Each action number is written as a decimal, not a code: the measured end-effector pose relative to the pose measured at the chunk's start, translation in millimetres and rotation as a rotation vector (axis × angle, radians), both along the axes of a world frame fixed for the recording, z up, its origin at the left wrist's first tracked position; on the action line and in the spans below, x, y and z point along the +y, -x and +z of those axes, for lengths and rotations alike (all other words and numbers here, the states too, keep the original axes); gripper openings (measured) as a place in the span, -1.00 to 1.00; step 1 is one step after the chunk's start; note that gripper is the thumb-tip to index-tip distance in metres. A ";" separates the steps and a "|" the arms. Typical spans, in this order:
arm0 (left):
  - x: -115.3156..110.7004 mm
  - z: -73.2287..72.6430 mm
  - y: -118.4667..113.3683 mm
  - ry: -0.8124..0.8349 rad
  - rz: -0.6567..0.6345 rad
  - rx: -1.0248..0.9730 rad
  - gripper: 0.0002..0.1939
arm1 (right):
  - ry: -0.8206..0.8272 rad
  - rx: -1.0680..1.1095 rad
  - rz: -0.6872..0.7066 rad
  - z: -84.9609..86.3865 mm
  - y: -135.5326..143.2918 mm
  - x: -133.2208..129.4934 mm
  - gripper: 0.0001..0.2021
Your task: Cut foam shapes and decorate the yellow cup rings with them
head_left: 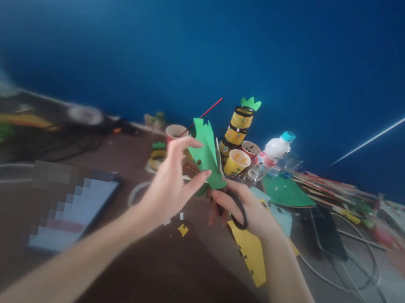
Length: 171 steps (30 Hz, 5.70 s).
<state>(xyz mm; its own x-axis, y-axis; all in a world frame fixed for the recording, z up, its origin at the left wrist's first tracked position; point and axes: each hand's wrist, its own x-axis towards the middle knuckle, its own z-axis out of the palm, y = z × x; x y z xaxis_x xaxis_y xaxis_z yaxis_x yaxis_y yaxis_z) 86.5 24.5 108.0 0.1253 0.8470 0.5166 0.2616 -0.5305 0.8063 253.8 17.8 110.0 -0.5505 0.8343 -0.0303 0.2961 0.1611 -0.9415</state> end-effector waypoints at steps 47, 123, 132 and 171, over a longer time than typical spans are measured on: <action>12.1 15.0 27.5 0.292 -0.372 0.099 -0.45 | 0.029 -0.168 0.170 4.2 -14.2 -4.5 -0.73; 4.5 15.7 30.6 0.395 -0.730 0.391 -0.41 | 0.318 -0.339 0.423 18.8 -35.4 -8.2 -0.71; 5.5 14.5 32.3 0.374 -0.739 0.467 -0.37 | 0.305 -0.378 0.414 17.9 -35.4 -7.7 -0.70; 11.1 9.7 30.7 0.371 -0.813 0.516 -0.36 | 0.316 -0.438 0.465 12.4 -37.5 -0.9 -0.78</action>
